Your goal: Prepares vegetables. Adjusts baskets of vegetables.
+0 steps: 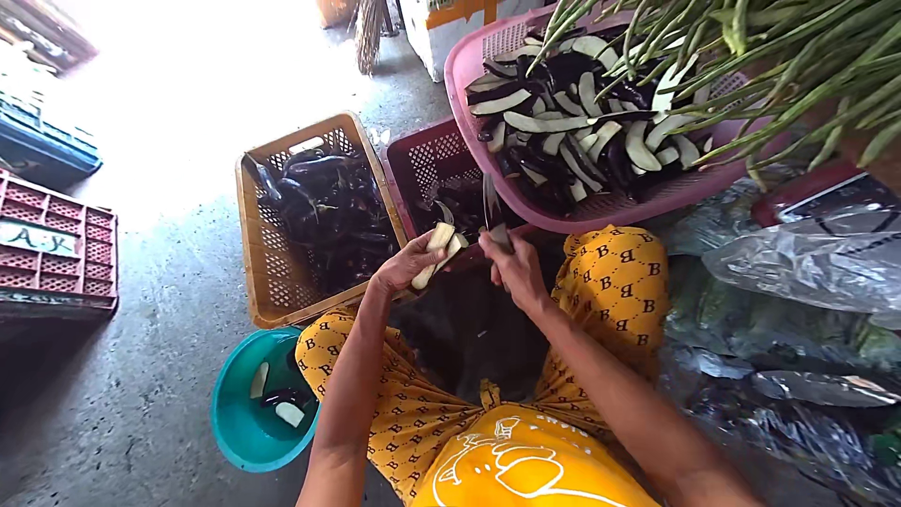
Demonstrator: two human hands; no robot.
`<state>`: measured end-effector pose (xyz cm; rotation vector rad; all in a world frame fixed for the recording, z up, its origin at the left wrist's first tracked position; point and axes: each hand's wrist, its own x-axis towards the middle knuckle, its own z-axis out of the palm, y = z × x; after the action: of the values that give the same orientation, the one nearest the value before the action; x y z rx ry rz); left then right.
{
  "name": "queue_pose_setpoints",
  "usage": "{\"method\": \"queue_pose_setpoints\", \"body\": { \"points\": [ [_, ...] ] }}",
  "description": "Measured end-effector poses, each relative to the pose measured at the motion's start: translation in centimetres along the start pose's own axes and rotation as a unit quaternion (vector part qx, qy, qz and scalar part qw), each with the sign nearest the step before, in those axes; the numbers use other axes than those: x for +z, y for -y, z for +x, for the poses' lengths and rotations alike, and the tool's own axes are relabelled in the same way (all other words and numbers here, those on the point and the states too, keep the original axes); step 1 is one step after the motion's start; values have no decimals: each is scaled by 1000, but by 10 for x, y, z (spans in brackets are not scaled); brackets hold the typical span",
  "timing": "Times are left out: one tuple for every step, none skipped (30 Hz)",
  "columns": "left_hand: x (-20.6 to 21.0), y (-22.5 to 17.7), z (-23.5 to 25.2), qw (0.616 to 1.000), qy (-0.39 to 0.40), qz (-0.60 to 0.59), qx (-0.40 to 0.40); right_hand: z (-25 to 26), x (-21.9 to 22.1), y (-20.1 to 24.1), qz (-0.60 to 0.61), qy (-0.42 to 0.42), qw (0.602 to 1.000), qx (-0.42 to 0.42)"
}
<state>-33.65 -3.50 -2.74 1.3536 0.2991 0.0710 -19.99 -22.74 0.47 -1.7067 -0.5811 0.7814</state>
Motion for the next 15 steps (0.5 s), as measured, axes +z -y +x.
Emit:
{"method": "queue_pose_setpoints", "body": {
  "points": [
    [0, -1, 1, 1000, 5, 8, 9, 8, 0, 10, 4, 1, 999, -33],
    [0, 0, 1, 1000, 7, 11, 16, 15, 0, 17, -6, 8, 998, -55],
    [-1, 1, 2, 1000, 9, 14, 23, 20, 0, 21, -25, 18, 997, -70],
    [-2, 1, 3, 999, 9, 21, 27, 24, 1, 22, -47, 28, 995, -85],
    [-3, 1, 5, 999, 9, 25, 30, 27, 2, 24, -73, 33, 991, -104],
    [-2, 1, 5, 999, 9, 30, 29, 30, 4, 26, -100, 36, 987, -121],
    [-1, 1, 5, 999, 10, 32, 26, 31, 6, 28, -124, 36, 982, -138],
    [0, 2, 5, 999, 9, 29, 23, 32, 8, 29, -140, 31, 977, -157],
    [0, 2, 6, 1000, 3, 22, 21, 33, 9, 30, -150, 22, 973, -174],
    [1, 3, 7, 1000, -10, 17, 17, 34, 9, 32, -155, 12, 970, -187],
    [3, 3, 7, 999, -31, 9, 11, 35, 8, 34, -154, 3, 969, -191],
    [7, 3, 8, 998, -55, 0, 0, 34, 7, 35, -154, -6, 970, -188],
    [9, 1, 8, 997, -77, -8, -14, 33, 7, 36, -154, -16, 971, -184],
    [13, 0, 9, 994, -103, -18, -30, 32, 8, 35, -156, -20, 971, -181],
    [18, -2, 12, 988, -141, -36, -47, 30, 11, 34, -161, -21, 970, -179]
  ]
}}
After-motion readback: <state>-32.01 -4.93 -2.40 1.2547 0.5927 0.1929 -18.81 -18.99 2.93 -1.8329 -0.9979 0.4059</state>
